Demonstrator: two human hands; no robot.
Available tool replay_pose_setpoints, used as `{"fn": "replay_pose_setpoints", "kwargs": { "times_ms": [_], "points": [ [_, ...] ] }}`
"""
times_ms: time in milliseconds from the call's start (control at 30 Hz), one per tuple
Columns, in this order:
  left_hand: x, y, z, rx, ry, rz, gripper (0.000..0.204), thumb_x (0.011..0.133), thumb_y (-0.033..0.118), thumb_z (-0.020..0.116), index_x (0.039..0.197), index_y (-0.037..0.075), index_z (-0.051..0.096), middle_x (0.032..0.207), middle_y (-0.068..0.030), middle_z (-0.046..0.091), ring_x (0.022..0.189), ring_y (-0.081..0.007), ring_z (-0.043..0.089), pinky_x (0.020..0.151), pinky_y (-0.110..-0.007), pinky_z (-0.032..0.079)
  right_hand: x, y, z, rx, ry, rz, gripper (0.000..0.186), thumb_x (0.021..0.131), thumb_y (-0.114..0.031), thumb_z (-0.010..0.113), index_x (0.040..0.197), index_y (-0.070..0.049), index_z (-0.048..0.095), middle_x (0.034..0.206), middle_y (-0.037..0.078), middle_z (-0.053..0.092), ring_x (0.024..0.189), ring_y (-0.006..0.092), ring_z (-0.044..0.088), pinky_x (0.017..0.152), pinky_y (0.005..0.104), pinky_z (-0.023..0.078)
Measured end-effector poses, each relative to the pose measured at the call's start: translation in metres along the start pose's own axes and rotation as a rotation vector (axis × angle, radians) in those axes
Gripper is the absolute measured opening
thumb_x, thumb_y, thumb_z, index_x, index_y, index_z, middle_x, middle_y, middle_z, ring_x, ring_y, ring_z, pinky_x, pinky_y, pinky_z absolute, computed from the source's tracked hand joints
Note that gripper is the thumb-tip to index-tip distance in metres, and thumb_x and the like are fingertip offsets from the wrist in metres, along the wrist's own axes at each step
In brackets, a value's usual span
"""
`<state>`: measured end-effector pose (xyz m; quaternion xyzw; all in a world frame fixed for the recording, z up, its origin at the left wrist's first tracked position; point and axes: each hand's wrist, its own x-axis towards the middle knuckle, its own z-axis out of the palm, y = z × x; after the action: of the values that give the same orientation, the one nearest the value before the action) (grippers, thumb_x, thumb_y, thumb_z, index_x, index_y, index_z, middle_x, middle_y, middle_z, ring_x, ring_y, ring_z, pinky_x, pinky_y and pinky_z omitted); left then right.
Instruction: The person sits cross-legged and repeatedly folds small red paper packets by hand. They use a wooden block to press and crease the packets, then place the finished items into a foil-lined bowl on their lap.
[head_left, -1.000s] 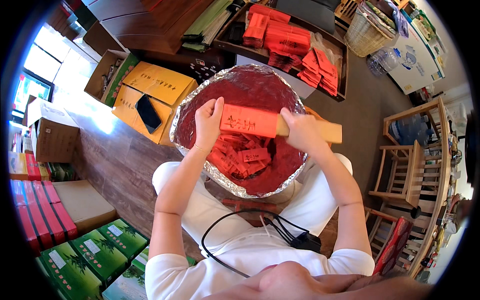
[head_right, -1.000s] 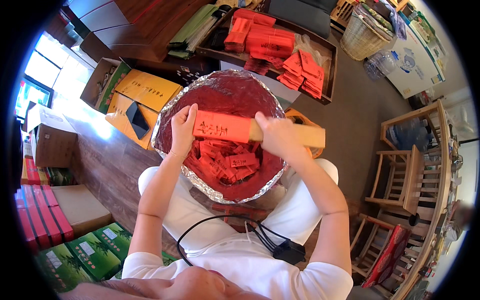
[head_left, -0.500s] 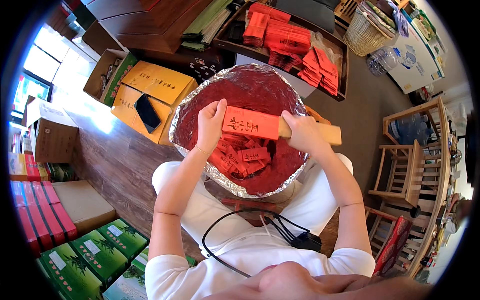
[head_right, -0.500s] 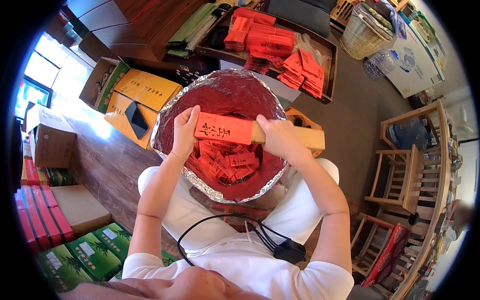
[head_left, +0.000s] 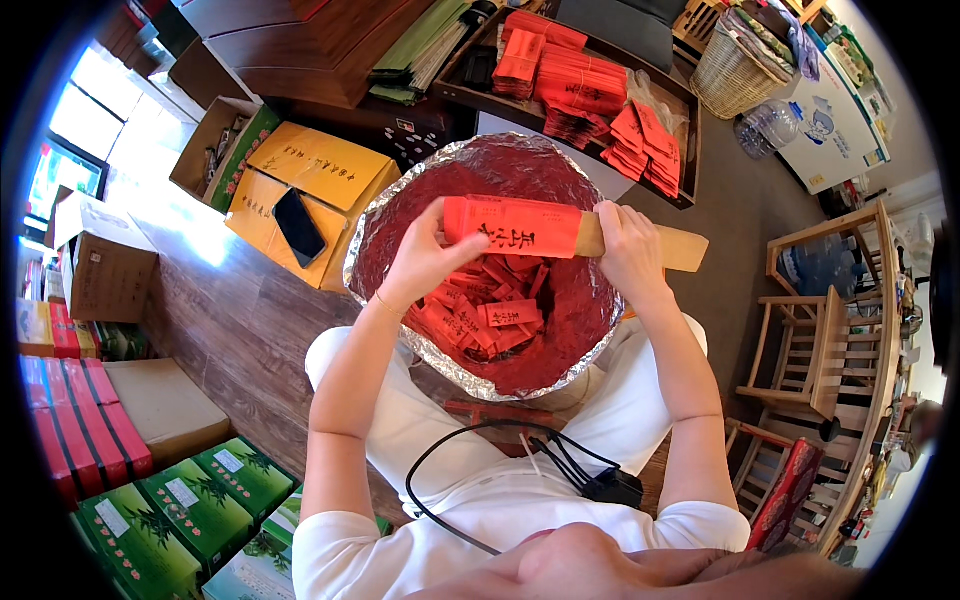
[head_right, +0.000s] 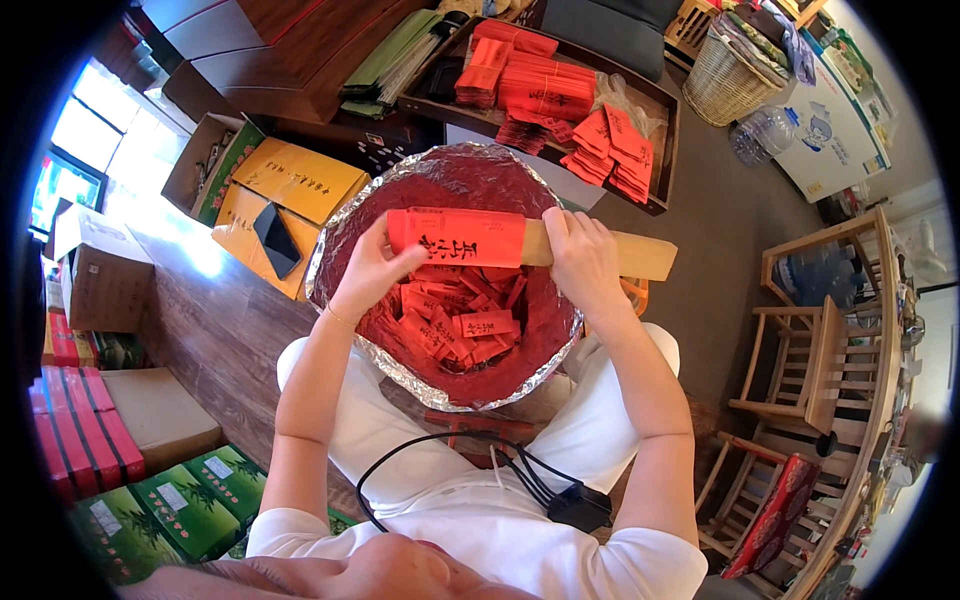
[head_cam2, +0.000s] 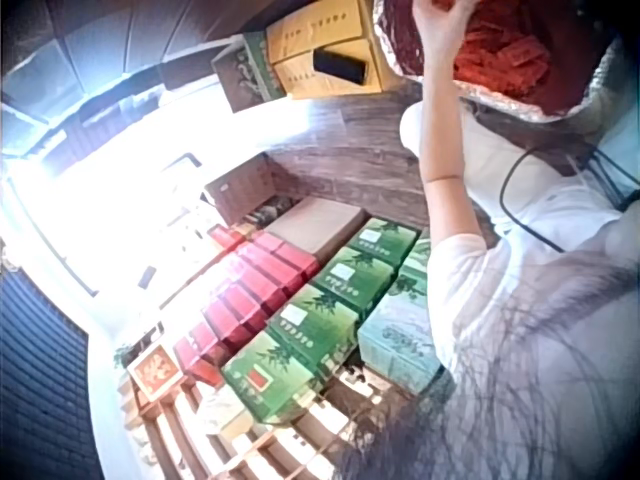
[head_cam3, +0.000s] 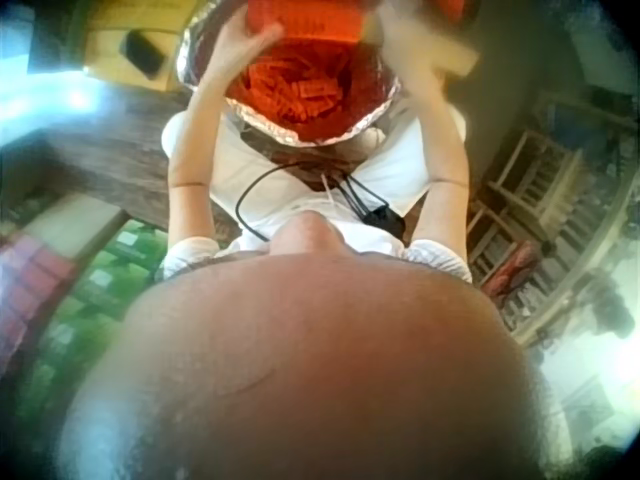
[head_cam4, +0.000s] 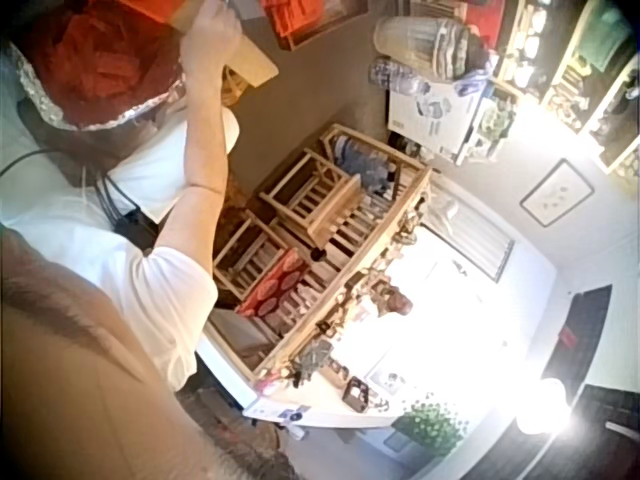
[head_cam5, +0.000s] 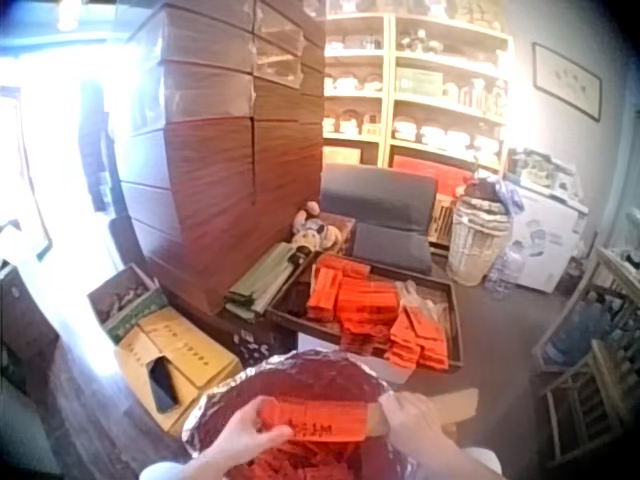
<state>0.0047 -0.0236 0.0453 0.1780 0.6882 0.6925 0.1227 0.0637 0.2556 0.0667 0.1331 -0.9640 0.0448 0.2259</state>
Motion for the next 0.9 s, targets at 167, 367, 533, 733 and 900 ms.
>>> {"fn": "replay_pose_setpoints", "kwargs": {
  "times_ms": [167, 367, 533, 733, 900],
  "points": [
    [-0.005, -0.005, -0.007, 0.223, -0.012, 0.105, 0.039, 0.075, 0.002, 0.075, 0.111, 0.002, 0.06, 0.104, -0.0043, 0.068, 0.097, -0.0174, 0.063, 0.091, -0.031, 0.049, -0.001, -0.014, -0.019, 0.151, -0.177, 0.092, 0.035, 0.064, -0.003, 0.072, 0.093, -0.008, 0.053, 0.078, 0.011, 0.062, 0.077, 0.0313, 0.062, 0.068, 0.0405, 0.048],
    [0.01, 0.002, -0.017, 0.608, -0.179, 0.693, 0.051, 0.063, 0.005, 0.08, 0.112, 0.007, 0.065, 0.117, -0.0056, 0.065, 0.11, -0.028, 0.059, 0.101, -0.043, 0.043, -0.01, -0.015, -0.032, 0.346, -0.407, 0.194, 0.025, 0.065, -0.003, 0.07, 0.086, -0.007, 0.057, 0.074, 0.012, 0.061, 0.077, 0.0328, 0.061, 0.068, 0.0433, 0.047],
    [0.004, 0.02, -0.003, 0.442, -0.298, 0.463, 0.056, 0.08, 0.023, 0.074, 0.13, 0.007, 0.053, 0.139, -0.0117, 0.049, 0.132, -0.0297, 0.04, 0.109, -0.042, 0.031, -0.008, -0.004, -0.027, 0.102, -0.263, 0.157, 0.024, 0.061, 0.002, 0.064, 0.082, -0.003, 0.054, 0.085, 0.014, 0.061, 0.089, 0.0329, 0.059, 0.078, 0.042, 0.047],
    [0.012, -0.01, 0.008, 0.219, 0.192, 0.097, 0.024, 0.098, 0.017, 0.052, 0.118, 0.004, 0.051, 0.111, -0.0114, 0.059, 0.092, -0.0209, 0.059, 0.081, -0.031, 0.049, -0.01, -0.01, -0.012, 0.064, -0.163, 0.123, 0.028, 0.061, 0.003, 0.063, 0.085, -0.003, 0.052, 0.084, 0.013, 0.06, 0.088, 0.0313, 0.06, 0.076, 0.0402, 0.048],
    [0.016, -0.011, 0.006, 0.415, 0.254, 0.046, 0.017, 0.097, 0.017, 0.053, 0.093, 0.0, 0.052, 0.068, -0.0095, 0.055, 0.061, -0.0196, 0.052, 0.06, -0.033, 0.042, -0.011, -0.014, -0.004, 0.066, -0.161, 0.124, 0.029, 0.06, 0.003, 0.064, 0.086, -0.003, 0.052, 0.08, 0.014, 0.061, 0.081, 0.0342, 0.061, 0.073, 0.042, 0.049]
  ]
}}
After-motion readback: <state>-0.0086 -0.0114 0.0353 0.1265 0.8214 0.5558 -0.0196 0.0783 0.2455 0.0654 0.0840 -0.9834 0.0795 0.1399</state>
